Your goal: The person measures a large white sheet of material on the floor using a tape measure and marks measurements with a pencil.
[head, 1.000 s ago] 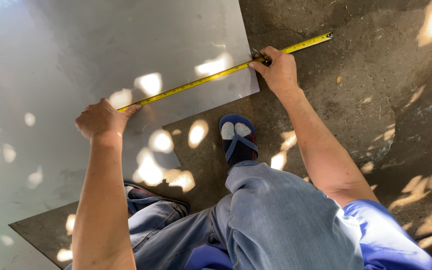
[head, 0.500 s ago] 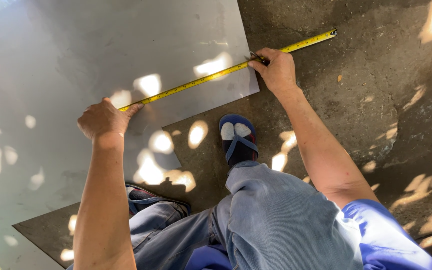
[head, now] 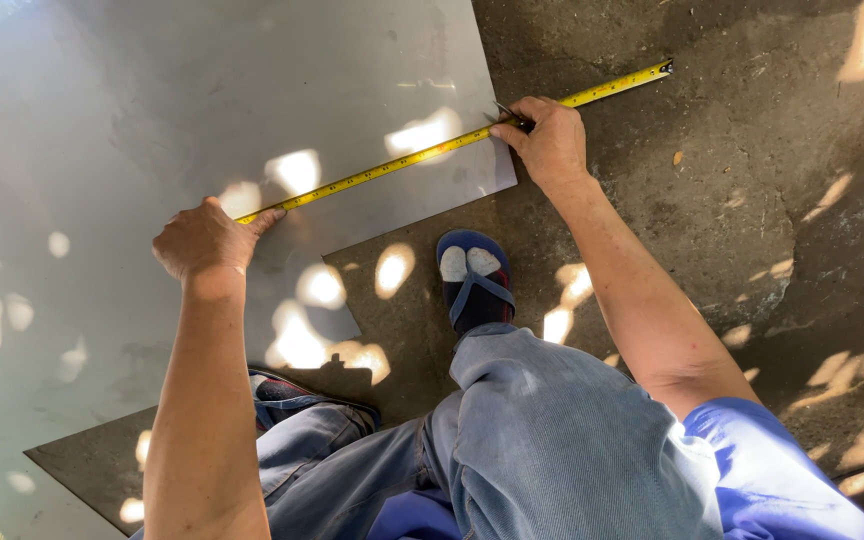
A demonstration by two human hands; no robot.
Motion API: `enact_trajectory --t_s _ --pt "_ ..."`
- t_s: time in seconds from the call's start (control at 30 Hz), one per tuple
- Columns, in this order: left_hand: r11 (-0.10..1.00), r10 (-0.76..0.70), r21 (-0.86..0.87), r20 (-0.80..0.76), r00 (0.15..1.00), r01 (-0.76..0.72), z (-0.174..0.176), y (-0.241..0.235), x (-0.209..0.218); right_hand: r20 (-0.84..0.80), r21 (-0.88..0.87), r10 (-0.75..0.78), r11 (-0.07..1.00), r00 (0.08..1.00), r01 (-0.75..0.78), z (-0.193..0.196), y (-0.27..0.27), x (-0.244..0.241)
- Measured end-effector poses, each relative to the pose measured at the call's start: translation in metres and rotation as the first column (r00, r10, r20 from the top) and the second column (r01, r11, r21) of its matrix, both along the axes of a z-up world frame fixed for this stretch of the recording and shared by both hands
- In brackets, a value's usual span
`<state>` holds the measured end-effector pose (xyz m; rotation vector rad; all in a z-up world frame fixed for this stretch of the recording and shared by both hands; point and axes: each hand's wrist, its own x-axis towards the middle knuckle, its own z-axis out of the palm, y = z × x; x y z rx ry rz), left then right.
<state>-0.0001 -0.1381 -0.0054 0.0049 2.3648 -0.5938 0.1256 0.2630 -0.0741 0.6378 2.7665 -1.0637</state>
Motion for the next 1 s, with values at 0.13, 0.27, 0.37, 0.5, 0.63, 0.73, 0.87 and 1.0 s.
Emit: enact_trajectory --t_s 0.13,0.27,0.37,0.5,0.63,0.73,0.87,1.0 --pt "1.0 0.014 0.0 0.022 1.0 -0.014 0.002 0.0013 0.0007 -0.016 -0.005 -0.013 1.0 1.0 0.013 -0.0026 -0.0015 0.0016" --pt "1.0 0.014 -0.014 0.031 0.999 -0.013 0.0012 0.0012 0.0005 -0.028 0.004 -0.013 1.0 1.0 0.013 -0.005 -0.0017 0.0019" --pt "1.0 0.006 -0.008 0.024 1.0 -0.006 0.0004 0.0005 0.0009 -0.037 0.005 0.001 1.0 0.999 -0.001 -0.0052 0.0001 0.0023" --pt "1.0 0.009 -0.008 0.027 1.0 -0.009 0.0016 0.0011 0.0003 -0.042 0.011 0.018 1.0 0.999 -0.017 -0.001 -0.0004 0.0003" --pt "1.0 0.015 -0.007 0.023 1.0 -0.015 0.0014 0.0007 -0.0004 -0.048 -0.002 0.019 1.0 0.999 -0.019 0.0011 -0.0019 -0.0022" --pt "1.0 0.008 -0.001 0.019 1.0 -0.008 0.0014 0.0002 0.0004 -0.06 -0.003 0.018 1.0 0.998 -0.018 -0.0004 -0.0022 -0.0014" --pt "1.0 -0.012 0.01 -0.004 1.0 0.012 -0.0028 -0.0029 0.0002 -0.067 -0.013 0.008 1.0 0.998 -0.009 -0.0054 -0.0022 -0.0013" --pt "1.0 0.012 0.004 0.032 0.999 -0.012 0.0032 0.0015 -0.0009 -0.063 -0.001 0.016 1.0 0.998 -0.016 -0.0011 -0.0013 -0.0031"
